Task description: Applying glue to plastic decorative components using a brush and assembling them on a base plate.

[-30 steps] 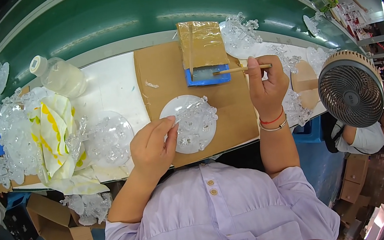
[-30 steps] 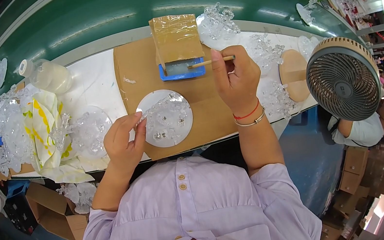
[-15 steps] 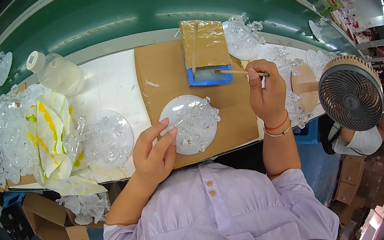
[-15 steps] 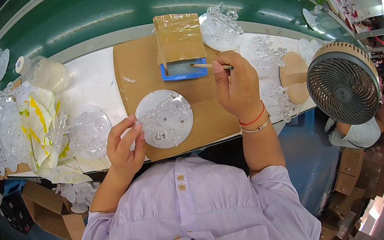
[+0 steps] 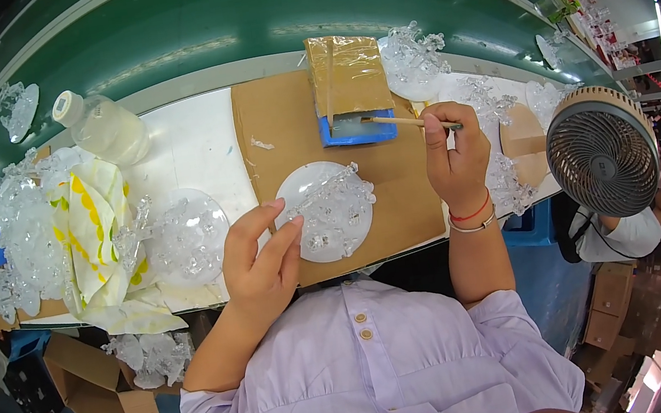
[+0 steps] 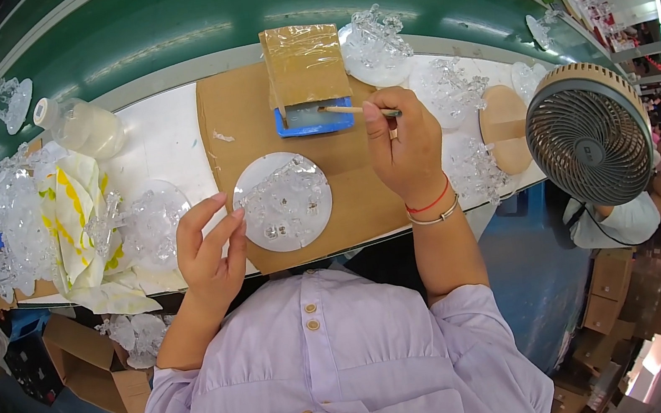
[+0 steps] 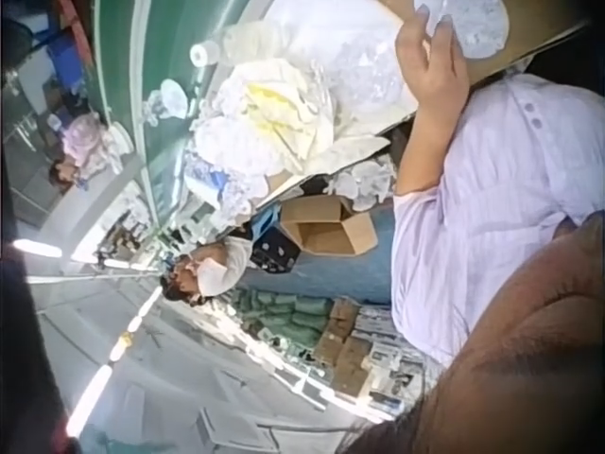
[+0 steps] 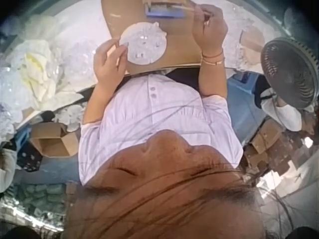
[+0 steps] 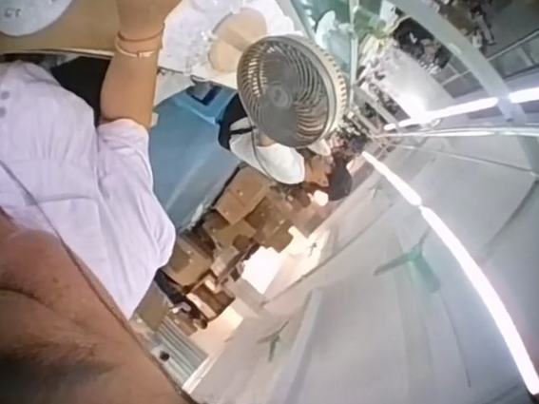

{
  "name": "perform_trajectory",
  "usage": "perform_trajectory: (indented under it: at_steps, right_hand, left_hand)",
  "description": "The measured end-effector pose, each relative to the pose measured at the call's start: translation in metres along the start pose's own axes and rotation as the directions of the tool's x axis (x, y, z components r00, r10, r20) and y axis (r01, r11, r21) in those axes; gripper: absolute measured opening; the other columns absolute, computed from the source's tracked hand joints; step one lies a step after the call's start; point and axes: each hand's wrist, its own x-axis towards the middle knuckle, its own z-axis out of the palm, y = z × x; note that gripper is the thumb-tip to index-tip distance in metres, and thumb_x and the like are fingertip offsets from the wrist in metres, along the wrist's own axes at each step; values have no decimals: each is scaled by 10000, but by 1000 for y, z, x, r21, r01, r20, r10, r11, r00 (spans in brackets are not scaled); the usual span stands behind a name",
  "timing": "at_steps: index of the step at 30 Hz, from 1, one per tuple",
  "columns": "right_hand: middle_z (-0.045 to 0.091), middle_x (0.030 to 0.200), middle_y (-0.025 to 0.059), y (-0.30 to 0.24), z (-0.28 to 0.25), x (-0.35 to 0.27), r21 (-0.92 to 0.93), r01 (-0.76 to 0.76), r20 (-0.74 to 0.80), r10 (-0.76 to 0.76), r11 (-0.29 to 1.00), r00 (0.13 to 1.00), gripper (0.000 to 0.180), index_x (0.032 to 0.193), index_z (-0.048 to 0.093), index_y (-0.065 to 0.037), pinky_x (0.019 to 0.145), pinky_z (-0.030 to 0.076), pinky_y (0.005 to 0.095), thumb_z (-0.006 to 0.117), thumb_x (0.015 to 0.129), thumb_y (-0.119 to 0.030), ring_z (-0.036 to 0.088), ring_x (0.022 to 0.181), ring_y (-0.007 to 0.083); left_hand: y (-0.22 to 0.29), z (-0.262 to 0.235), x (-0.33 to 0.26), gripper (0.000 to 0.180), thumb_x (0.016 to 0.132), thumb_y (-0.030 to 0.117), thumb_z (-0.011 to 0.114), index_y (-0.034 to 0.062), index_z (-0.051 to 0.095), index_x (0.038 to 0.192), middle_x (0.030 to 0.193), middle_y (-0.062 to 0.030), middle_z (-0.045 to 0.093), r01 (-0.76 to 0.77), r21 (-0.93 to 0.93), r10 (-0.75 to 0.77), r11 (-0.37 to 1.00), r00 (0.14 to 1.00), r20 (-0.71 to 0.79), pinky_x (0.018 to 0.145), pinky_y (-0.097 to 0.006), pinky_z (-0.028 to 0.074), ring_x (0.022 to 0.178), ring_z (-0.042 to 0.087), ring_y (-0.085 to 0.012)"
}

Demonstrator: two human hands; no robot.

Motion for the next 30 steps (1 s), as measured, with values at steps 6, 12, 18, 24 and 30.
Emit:
perform_trajectory:
  at_steps: [6, 12, 18, 24, 30]
  right_hand:
    - [615, 725, 63, -1, -5, 4, -102, -22, 31, 25, 995, 999, 90, 864, 570, -6, 560, 446, 221, 631, 896, -65, 557, 602, 105]
    - [605, 760, 122, 6, -22, -18, 126, -7, -225, 35, 992, 974, 66, 960, 489, -21, 546, 427, 218, 543, 926, -3, 529, 608, 109]
    - [563, 696, 157, -16, -66, -70, 199, 234, -506, -105, 952, 856, 107, 915, 391, -42, 494, 398, 297, 473, 962, -92, 453, 524, 171]
    - [564, 683, 151, -29, -86, -126, 228, 261, -256, -201, 938, 945, 146, 910, 373, -52, 479, 374, 350, 477, 968, -137, 429, 497, 188]
    - [592, 750, 150, -26, -76, -140, 294, 232, 3, -244, 927, 970, 174, 894, 385, -54, 500, 415, 365, 543, 921, -123, 508, 540, 226]
  left_hand:
    - [1, 8, 14, 231, 723, -61, 721, 27, 651, 924, 860, -111, 665, 30, -1, -30, 1000, 999, -33, 648, -309, 531, 754, 656, -252]
    - [4, 20, 16, 203, 730, -41, 738, 24, 645, 899, 815, -103, 663, 94, -55, -96, 994, 995, -30, 540, -276, 505, 664, 645, -220]
    - [10, 29, 17, 205, 717, -37, 752, 26, 642, 877, 807, -96, 667, 105, -53, -107, 993, 994, -35, 578, -277, 508, 679, 647, -219]
    - [7, 30, 13, 233, 714, -36, 756, 21, 643, 910, 856, -110, 672, 108, -32, -110, 994, 993, -34, 665, -294, 518, 758, 653, -238]
    - [12, 21, 18, 288, 715, -29, 764, 17, 650, 976, 928, -114, 681, 53, 51, -53, 997, 999, -12, 746, -303, 522, 835, 657, -244]
